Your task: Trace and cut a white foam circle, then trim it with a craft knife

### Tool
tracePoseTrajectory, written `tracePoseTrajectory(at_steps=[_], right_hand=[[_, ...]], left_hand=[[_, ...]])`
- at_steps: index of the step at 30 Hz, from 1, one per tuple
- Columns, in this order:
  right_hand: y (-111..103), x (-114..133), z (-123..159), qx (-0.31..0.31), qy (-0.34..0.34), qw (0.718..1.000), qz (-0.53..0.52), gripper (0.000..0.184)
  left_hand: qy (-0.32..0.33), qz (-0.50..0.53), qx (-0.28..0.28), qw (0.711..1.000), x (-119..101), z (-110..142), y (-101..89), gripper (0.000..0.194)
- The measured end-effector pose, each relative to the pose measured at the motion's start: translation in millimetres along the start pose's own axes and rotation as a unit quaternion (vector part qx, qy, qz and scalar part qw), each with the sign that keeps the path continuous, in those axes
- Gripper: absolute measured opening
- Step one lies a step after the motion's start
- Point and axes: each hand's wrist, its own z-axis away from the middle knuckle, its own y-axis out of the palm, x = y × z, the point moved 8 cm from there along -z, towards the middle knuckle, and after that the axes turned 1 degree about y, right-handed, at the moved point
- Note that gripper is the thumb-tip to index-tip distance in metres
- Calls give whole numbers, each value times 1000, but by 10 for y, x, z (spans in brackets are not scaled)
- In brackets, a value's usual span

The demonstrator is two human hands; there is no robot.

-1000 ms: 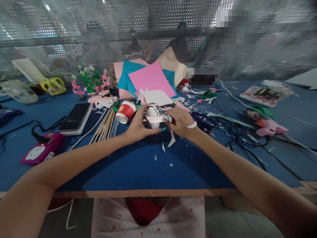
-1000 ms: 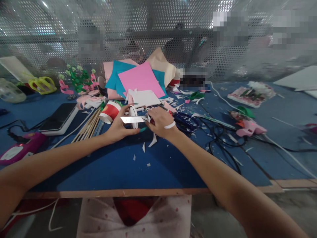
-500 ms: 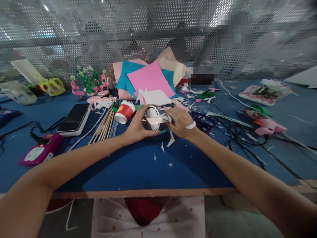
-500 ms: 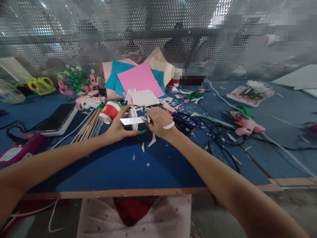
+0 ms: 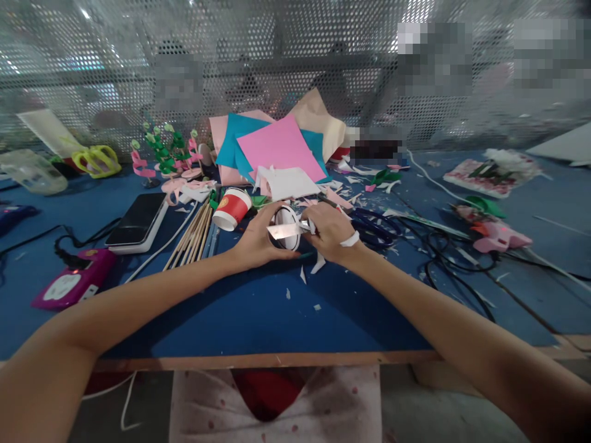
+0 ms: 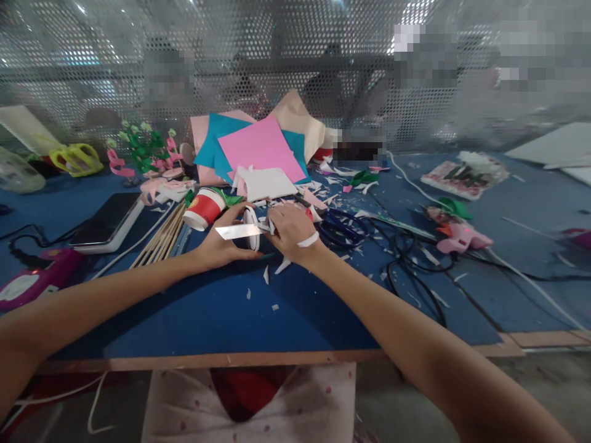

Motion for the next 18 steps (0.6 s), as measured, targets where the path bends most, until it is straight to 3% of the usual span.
tracePoseTrajectory(at_steps=[10,18], right_hand=[[1,-121,-5,10,-6,1000,1,19],[-63,-26,-10,11,-17,1000,3,17]], left_hand=[[-33,105,-23,994,11,22,-8,82],[25,22,-2,999,-89,18,-7,80]])
